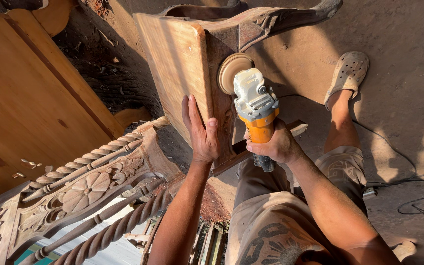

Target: The person sands the surface of a wooden chair using a power sander, moving the tool across the seat and frame while holding the chair steady.

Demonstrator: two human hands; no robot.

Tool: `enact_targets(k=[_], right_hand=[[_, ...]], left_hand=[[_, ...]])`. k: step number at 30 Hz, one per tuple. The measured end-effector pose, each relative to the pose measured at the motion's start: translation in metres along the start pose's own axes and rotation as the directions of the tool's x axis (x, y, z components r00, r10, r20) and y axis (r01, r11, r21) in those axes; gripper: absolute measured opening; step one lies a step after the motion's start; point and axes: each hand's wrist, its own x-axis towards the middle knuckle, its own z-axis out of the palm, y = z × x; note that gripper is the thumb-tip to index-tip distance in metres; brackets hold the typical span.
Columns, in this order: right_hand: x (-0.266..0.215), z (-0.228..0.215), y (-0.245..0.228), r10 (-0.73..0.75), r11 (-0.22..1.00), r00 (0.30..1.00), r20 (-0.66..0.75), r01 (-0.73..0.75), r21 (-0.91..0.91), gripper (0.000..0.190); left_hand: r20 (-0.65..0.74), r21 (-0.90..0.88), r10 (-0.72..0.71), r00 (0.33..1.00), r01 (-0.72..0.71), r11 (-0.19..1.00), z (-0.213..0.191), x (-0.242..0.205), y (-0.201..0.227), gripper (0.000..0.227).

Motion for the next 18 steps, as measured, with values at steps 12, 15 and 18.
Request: enact_targets(k=[12, 15, 18], right_hand=[[-0.016, -0.014, 0.007, 0.044, 0.997, 0.998, 0.048, -0.047, 0.067, 0.04], [-0.015, -0.014, 0.008, 0.061, 0.993, 0.989, 0.135, -0.073, 0.089, 0.042], [-0.01, -0.016, 0.007, 0.05, 0.996, 0.987, 0.152, -0.06, 0.063, 0.042]], left_hand=[[-0.006, -0.007, 0.027, 1.0, -0.027, 1.0, 0.0, 0.0, 0.001, 0.081], [-0.006, -0.002, 0.026, 1.0, -0.026, 1.0, -0.001, 0.0, 0.001, 0.08], [-0.004, 0.002, 0.025, 1.0, -0.025, 1.0, -0.001, 0.0, 0.001, 0.08]])
